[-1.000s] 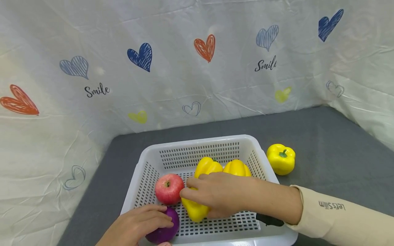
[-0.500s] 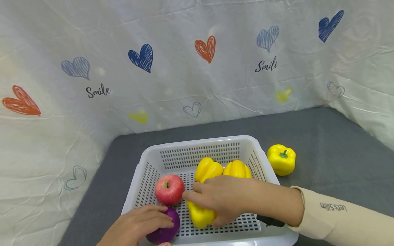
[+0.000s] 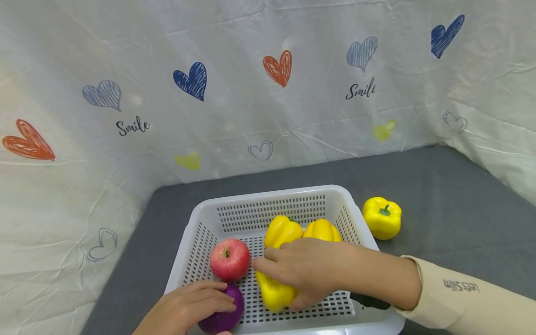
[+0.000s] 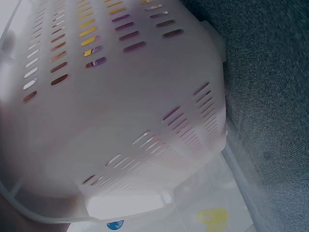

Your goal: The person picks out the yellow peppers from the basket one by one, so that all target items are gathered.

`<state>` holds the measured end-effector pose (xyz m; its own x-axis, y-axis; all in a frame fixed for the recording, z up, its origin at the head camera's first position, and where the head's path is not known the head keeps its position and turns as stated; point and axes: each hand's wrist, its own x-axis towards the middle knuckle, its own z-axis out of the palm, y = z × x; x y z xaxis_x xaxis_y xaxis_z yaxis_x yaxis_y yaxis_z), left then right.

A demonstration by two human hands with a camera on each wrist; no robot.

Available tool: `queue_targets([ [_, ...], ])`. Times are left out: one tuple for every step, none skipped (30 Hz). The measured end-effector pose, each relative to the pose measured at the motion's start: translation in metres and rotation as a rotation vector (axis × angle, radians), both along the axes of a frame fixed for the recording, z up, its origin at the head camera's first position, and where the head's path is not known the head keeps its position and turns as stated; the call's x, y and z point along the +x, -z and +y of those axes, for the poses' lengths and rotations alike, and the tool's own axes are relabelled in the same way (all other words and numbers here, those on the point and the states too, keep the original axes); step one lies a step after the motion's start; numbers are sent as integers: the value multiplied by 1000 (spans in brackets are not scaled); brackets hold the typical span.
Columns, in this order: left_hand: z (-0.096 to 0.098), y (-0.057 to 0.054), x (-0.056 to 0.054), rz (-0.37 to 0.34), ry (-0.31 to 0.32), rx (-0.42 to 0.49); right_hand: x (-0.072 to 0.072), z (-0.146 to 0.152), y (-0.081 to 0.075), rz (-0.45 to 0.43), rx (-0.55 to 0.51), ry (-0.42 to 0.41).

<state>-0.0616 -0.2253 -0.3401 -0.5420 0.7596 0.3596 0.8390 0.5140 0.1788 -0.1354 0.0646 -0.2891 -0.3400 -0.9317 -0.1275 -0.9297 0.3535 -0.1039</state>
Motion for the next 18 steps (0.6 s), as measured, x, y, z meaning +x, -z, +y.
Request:
queue_targets([
  [0,0,0,-4,-5,2,0,1,0,-1,-1,-2],
  [1,0,1,-9,-11,4,0,1,0,-2,-1,-4],
  [1,-1,1,-18,-19,5,0,2,-1,-5,-1,-5],
  [1,-1,2,-27,-25,5,0,3,-1,-10,-1,-4],
  [2,-1,2,-33,-31,5,0,3,-1,-20,-1,0],
  [2,-1,2,-34,-34,7,0,4,-2,-32,-1,4],
  [2,-1,2,-31,-30,7,0,5,-3,-43,-4,10],
  [2,-1,2,-26,-27,8,0,6,-4,-53,-8,15],
  [1,-1,2,-21,-22,10,0,7,-5,-61,-14,19],
  [1,0,1,-15,-17,12,1,8,-6,-68,-21,23],
  [1,0,1,-13,-15,14,1,9,-7,-73,-27,25],
  [1,0,1,-10,-11,16,2,10,-8,-77,-33,27],
  [1,0,1,-10,-9,17,2,11,-9,-80,-39,29],
  [1,0,1,-8,-9,18,2,12,-10,-84,-44,33],
  [1,1,1,-6,-7,19,3,13,-10,-88,-49,37],
  [1,1,1,-2,-6,18,3,14,-11,-88,-53,41],
  [1,1,0,2,-2,17,3,15,-12,-90,-58,46],
  [1,1,0,7,2,16,3,16,-12,-90,-64,51],
])
